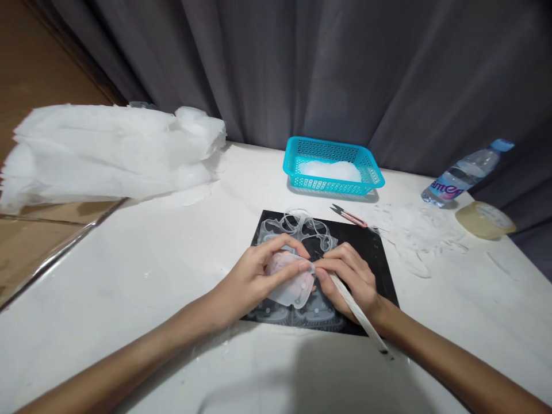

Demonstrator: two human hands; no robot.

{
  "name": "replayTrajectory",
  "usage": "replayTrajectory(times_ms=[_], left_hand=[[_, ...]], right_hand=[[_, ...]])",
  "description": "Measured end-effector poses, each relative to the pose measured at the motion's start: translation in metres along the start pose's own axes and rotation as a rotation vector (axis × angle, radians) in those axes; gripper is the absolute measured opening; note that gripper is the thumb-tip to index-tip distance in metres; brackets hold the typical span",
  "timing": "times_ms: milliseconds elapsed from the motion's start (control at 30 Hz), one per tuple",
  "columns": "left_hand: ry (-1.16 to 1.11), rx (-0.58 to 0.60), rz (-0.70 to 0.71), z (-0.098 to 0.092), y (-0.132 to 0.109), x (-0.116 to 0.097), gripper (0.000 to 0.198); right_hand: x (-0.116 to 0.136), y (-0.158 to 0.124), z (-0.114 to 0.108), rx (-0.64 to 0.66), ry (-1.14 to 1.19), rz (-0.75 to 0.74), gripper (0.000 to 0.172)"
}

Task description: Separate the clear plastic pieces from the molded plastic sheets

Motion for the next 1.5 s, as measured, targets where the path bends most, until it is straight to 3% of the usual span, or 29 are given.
replayTrajectory(times_ms=[200,467,767,1067,1233,1300,1400,1500], left_hand=[[0.019,0.034,0.017,0.001,0.0,0.0,0.029],[-0.116,0.068,-0.017,0.004,-0.004,-0.007,0.024],[-0.008,0.128,0.186,0.0,-0.003,-0.003,0.012],[0.069,0.178,0.272,0.001,-0.001,-0.001,0.009],[0.245,0.161,0.397,0.001,-0.001,0.0,0.015],[0.343,0.118,0.51,-0.001,-0.003,0.001,0.024],[0.473,0.08,0.67,-0.002,-0.005,0.004,0.038],[0.563,0.084,0.732,-0.004,-0.005,0.008,0.046]], right_hand=[[0.001,0.001,0.0,-0.006,0.025,0.01,0.014],[0.005,0.005,-0.006,-0.053,0.02,0.011,0.013],[0.011,0.0,-0.014,-0.153,-0.129,0.007,0.031],[0.014,-0.002,-0.019,-0.163,-0.258,-0.094,0.018],[0.022,-0.006,-0.021,-0.195,-0.469,-0.27,0.004],[0.025,-0.009,-0.02,-0.217,-0.517,-0.318,0.008],[0.025,-0.013,-0.017,-0.218,-0.534,-0.307,0.012],[0.025,-0.014,-0.016,-0.21,-0.531,-0.305,0.008]])
Point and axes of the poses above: each hand's wrist, its own y-axis towards the middle knuckle, its own z-axis out of the palm, x = y × z, the point moved 3 cm from there along y, towards the middle knuckle, and after that the axes turned 3 degrees about x, right-handed, at the moved point
